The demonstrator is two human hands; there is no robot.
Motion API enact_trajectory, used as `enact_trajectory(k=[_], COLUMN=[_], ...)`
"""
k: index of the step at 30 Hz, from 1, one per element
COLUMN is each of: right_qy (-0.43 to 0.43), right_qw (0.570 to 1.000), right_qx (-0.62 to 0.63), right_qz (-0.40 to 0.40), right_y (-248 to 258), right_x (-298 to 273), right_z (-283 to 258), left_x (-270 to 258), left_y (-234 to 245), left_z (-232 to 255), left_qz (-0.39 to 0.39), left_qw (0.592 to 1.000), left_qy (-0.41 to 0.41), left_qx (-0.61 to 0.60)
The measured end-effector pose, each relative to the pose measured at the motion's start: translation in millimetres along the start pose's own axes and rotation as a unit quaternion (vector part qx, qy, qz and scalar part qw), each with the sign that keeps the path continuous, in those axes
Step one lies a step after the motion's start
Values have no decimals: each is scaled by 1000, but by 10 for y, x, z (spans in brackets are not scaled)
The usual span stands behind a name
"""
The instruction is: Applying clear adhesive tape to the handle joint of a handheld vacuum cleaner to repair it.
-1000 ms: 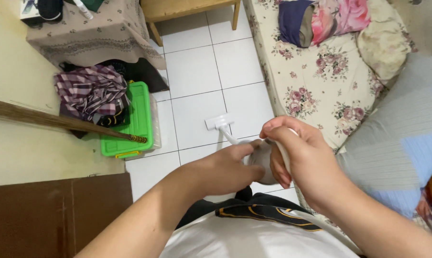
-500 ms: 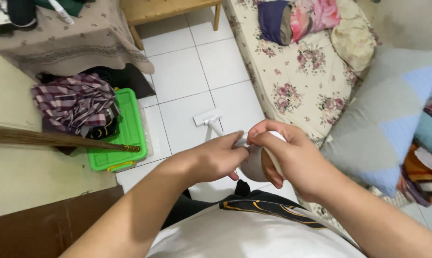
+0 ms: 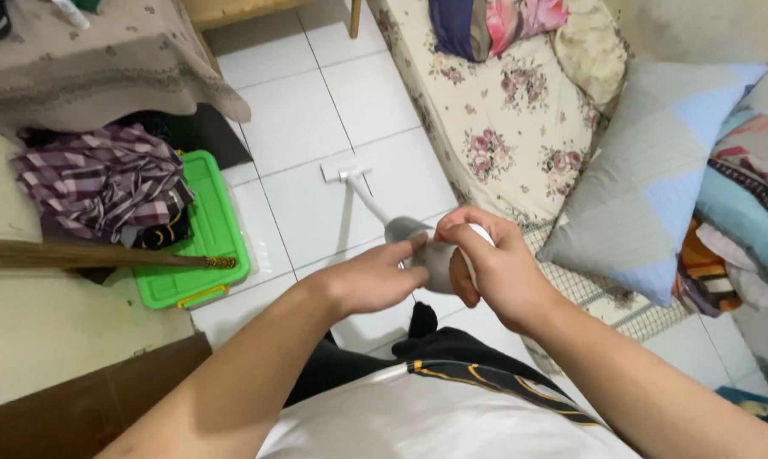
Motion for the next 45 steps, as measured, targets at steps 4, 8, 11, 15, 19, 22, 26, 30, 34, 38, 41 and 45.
enact_trajectory(k=[4, 8, 11, 15, 19, 22, 26, 30, 34, 38, 41, 45], right_qy=[-9, -46, -69, -65, -65, -56, -48, -73, -78, -58, -44, -44], right_qw=[1000, 999, 997, 997, 997, 996, 995, 993, 990, 985, 982, 977], right_qx=[6, 28, 21, 6, 3, -1, 13, 3, -15, -61, -65, -57], right_qz=[0, -2, -16, -29, -47, -72, -83, -89, -115, -148, -170, -202], right_y=[-61, 32, 100, 190, 276, 322, 429, 597, 815, 990, 1092, 1248], right_x=[-72, -297, -479, -591, -520, -411, -361, -512, -587, -454, -286, -135], right_z=[-51, -363, -513, -503, -259, -42, -102, -403, -372, -158, 34, 34], left_x=[-232, -421, -576, -620, -428, -219, -155, -161, -256, -205, 148, 460], left_y=[51, 22, -83, -154, -260, -325, -381, -495, -683, -790, -905, -983], left_z=[174, 377, 525, 597, 491, 341, 437, 667, 995, 1195, 766, 605], left_qz=[-11, -26, -59, -53, -67, -41, -22, -36, -51, -46, 8, 88], left_qw=[999, 1000, 998, 999, 997, 999, 999, 999, 997, 986, 990, 992], left_qy=[43, 4, -11, 11, 46, 12, 48, -19, 53, 158, 139, 58], left_qx=[27, 8, -21, 8, 12, 33, 5, -18, -30, -20, -27, -66])
Point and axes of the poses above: each hand's wrist, its own x-axis towards the middle knuckle, its own y-axis out of the back of the hand, z = x × y, the point moved 5 cm from there along x, towards the middle knuckle, and after that the axes turned 4 degrees about -x, right-handed, at the moved point
